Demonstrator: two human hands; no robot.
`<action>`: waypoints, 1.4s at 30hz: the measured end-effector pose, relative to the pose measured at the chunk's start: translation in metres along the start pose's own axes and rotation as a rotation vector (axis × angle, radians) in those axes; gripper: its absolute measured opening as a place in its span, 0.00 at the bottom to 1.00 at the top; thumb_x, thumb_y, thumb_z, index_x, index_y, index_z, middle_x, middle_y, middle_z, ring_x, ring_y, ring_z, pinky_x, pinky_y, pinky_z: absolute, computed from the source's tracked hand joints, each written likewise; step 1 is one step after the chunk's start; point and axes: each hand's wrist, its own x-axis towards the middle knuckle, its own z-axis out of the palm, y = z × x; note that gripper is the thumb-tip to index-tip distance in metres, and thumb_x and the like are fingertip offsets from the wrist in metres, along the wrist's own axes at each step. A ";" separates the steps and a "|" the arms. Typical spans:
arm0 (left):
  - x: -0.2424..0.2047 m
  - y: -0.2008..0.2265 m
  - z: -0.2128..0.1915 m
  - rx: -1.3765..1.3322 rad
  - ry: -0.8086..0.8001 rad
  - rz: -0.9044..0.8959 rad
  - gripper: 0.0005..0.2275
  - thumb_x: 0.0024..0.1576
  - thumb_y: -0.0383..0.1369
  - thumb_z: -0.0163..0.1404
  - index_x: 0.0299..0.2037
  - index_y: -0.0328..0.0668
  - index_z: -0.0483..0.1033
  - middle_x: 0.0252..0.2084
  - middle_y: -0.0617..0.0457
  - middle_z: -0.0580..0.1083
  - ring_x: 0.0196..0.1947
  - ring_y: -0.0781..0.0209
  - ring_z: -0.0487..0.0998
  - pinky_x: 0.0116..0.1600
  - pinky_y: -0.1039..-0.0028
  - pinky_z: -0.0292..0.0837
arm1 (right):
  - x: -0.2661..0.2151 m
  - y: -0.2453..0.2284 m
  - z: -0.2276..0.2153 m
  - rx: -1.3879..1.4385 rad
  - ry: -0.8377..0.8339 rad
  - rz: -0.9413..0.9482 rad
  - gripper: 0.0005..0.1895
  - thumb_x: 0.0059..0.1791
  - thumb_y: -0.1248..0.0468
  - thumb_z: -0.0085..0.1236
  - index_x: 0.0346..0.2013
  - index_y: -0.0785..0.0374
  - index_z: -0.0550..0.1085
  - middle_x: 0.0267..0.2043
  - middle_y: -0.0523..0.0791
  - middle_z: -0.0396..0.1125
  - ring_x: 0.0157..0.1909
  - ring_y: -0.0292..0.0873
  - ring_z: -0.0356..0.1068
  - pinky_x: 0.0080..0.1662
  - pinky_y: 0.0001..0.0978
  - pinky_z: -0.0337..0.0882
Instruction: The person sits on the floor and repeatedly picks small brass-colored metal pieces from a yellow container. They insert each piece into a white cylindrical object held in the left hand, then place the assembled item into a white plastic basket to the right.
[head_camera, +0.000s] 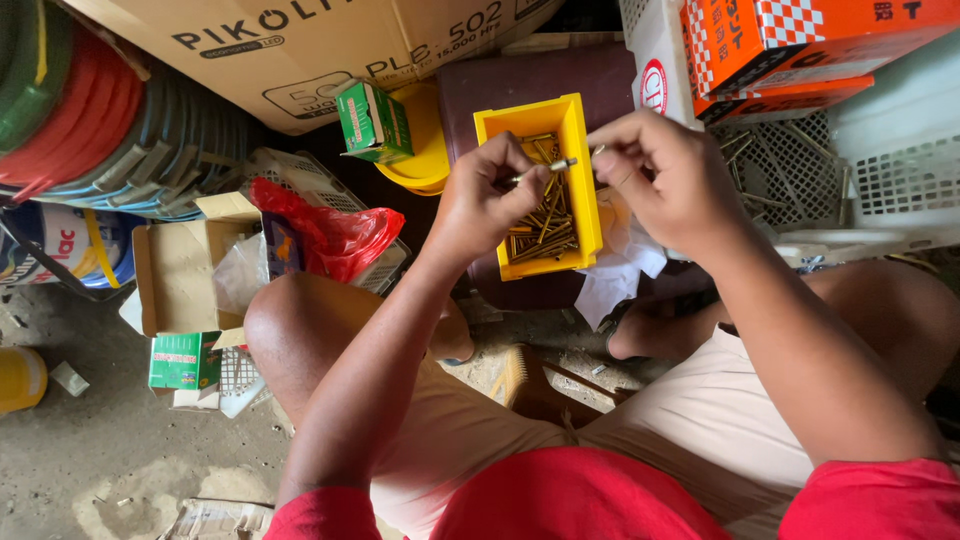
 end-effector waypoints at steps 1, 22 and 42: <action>0.000 -0.003 -0.003 -0.002 0.003 0.001 0.06 0.53 0.31 0.51 0.27 0.38 0.71 0.16 0.46 0.70 0.17 0.67 0.67 0.23 0.79 0.62 | 0.000 0.003 0.005 -0.002 -0.003 -0.002 0.07 0.54 0.65 0.51 0.42 0.66 0.72 0.28 0.46 0.69 0.32 0.47 0.71 0.34 0.35 0.70; 0.008 -0.011 -0.038 -0.276 0.196 0.021 0.06 0.56 0.30 0.48 0.27 0.37 0.70 0.14 0.55 0.65 0.12 0.73 0.66 0.19 0.86 0.59 | 0.043 0.083 0.147 -0.738 -0.683 0.447 0.06 0.51 0.71 0.44 0.31 0.62 0.69 0.33 0.45 0.63 0.37 0.37 0.66 0.44 0.24 0.64; 0.001 0.022 -0.037 -0.177 0.134 0.006 0.09 0.57 0.37 0.47 0.26 0.49 0.63 0.23 0.65 0.60 0.24 0.77 0.55 0.29 0.83 0.51 | 0.012 0.154 0.182 -0.936 -0.567 0.258 0.11 0.47 0.64 0.44 0.24 0.57 0.75 0.26 0.45 0.71 0.29 0.50 0.73 0.30 0.46 0.70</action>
